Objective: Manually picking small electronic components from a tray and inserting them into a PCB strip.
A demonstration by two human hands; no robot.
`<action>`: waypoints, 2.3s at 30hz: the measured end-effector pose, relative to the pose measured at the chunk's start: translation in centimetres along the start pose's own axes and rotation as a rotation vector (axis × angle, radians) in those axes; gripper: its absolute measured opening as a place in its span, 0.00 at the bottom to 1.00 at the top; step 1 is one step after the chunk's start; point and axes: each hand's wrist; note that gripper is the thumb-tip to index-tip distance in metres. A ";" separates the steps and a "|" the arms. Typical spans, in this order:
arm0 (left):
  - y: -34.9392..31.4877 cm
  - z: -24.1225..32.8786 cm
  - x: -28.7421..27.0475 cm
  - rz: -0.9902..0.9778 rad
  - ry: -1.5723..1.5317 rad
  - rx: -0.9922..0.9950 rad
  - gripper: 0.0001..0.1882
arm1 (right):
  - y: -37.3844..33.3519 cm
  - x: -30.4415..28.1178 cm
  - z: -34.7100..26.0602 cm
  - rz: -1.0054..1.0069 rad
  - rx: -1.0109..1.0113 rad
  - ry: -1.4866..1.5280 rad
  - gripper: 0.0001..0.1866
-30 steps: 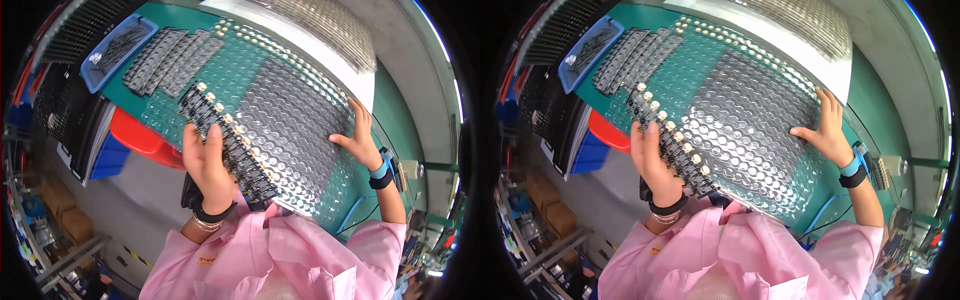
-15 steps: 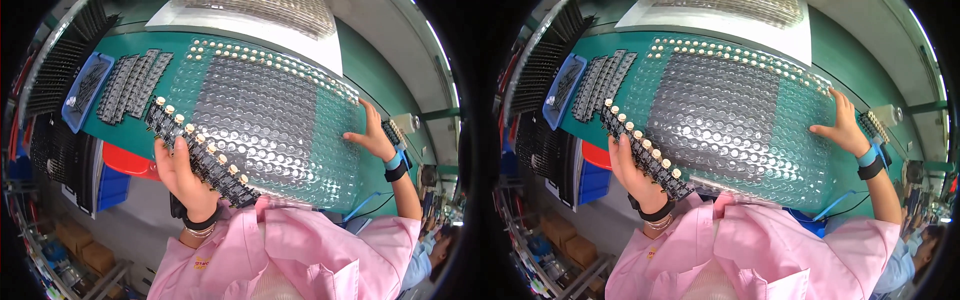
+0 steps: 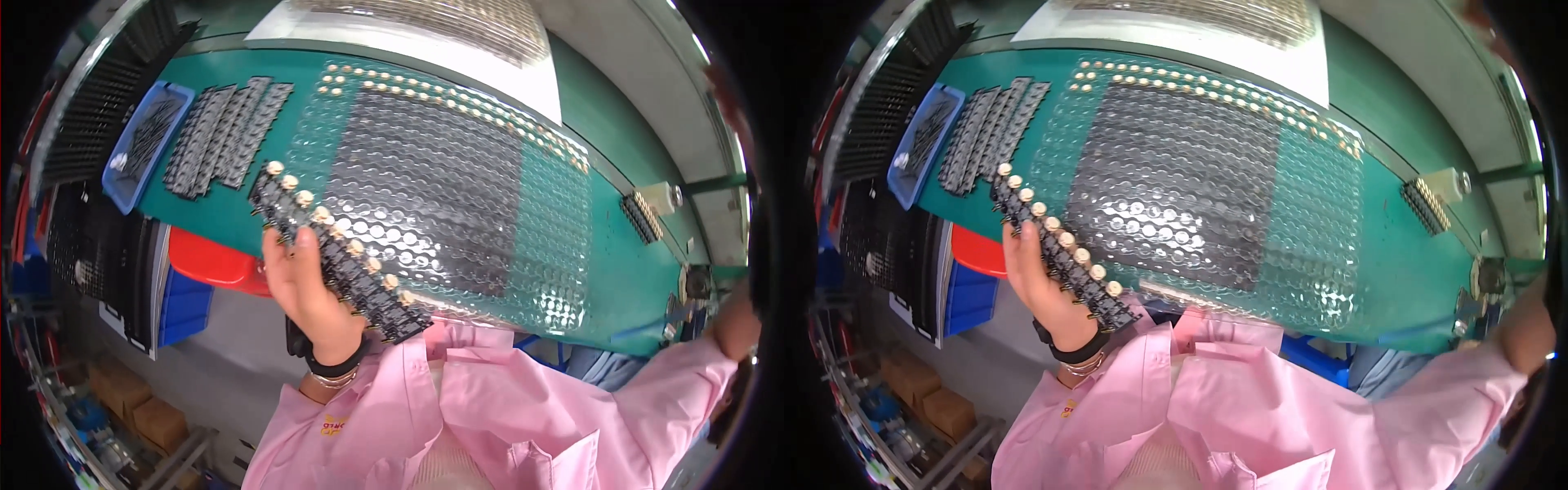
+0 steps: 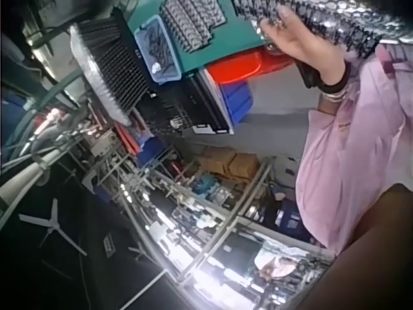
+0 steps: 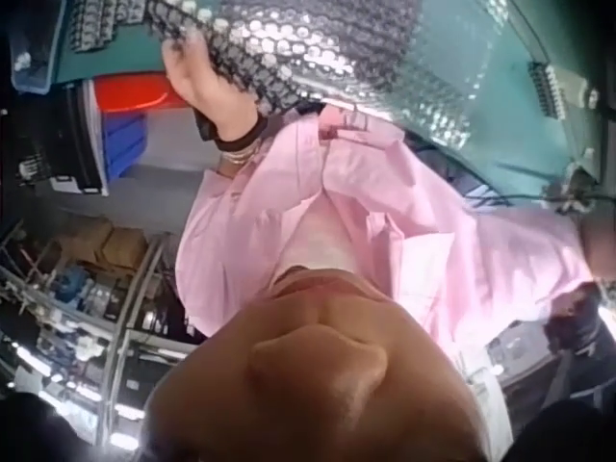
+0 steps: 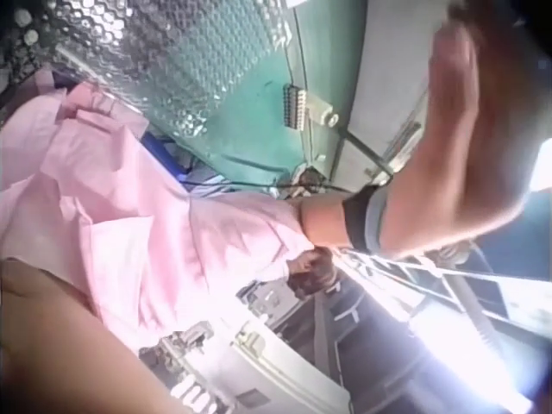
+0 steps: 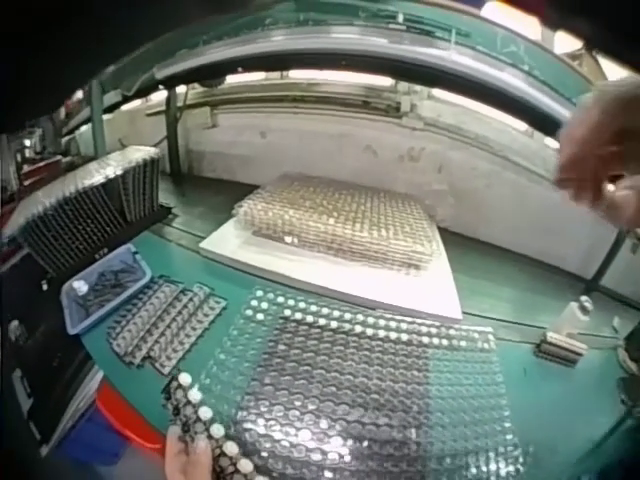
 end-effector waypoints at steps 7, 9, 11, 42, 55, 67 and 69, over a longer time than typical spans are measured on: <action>0.0 0.3 -0.9 0.007 -0.094 -0.015 0.14 | 13.0 15.4 5.1 0.028 -0.542 0.157 0.10; 0.1 0.5 -1.1 0.039 -0.079 -0.014 0.14 | 14.5 19.4 5.2 0.032 -0.596 0.167 0.09; 0.1 0.8 -1.3 0.077 -0.043 -0.065 0.13 | 15.7 21.0 5.2 0.023 -0.642 0.188 0.08; 0.8 0.4 0.7 0.125 -0.098 0.134 0.10 | -1.6 15.0 1.4 -0.785 -0.170 1.644 0.12; 0.9 0.5 0.8 0.071 -0.088 0.078 0.06 | -1.7 15.0 1.3 -0.726 -0.198 1.537 0.11; 1.0 0.3 0.5 0.070 -0.120 0.098 0.06 | -1.4 14.9 1.3 -0.688 -0.242 1.520 0.11; 1.0 0.3 0.5 0.065 -0.120 0.102 0.06 | -1.4 14.9 1.4 -0.685 -0.245 1.506 0.11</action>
Point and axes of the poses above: each hand's wrist, its own y-axis towards the middle knuckle, its own x-axis out of the palm, z = x × y, and after that the axes turned 8 degrees about -y, right-handed
